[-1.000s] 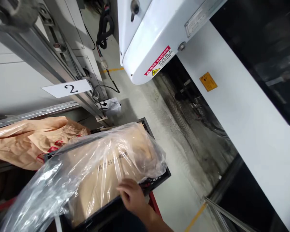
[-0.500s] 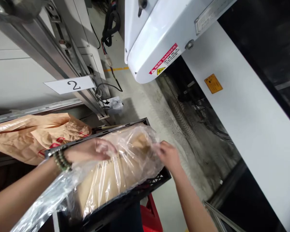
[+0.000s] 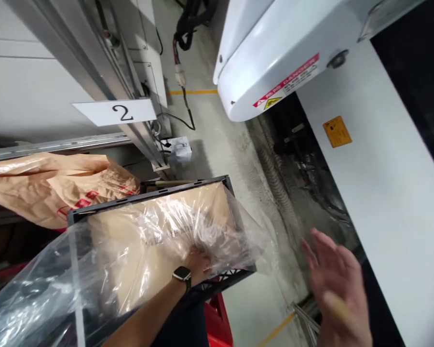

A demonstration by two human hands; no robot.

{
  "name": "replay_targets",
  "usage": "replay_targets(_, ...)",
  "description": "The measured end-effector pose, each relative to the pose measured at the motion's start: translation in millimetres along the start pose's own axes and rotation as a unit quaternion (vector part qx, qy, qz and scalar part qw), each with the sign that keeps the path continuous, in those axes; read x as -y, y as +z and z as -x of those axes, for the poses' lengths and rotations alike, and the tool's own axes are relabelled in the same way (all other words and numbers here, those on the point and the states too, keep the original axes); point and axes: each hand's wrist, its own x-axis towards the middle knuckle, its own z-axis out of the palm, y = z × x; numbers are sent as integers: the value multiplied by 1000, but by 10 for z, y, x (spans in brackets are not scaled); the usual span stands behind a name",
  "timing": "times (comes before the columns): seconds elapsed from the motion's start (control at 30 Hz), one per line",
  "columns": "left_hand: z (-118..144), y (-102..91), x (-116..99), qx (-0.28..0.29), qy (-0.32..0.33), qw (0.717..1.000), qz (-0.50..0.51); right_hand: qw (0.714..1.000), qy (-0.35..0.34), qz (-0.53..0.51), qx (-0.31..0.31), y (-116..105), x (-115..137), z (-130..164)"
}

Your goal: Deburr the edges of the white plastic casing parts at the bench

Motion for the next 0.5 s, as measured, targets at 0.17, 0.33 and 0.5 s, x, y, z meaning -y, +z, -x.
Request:
replay_targets(0.17,76,166,-175,-57,-46,996,57,960,-5,243,137,788,-317,-95)
replay_targets(0.33,1021,351,-321,-130,-85,961,230,906,-180,297,243,2074,-916,-197)
replay_targets(0.5,2645,133,-28,-296,-328,820,364,857,-205,289,374,2924,-1525,28)
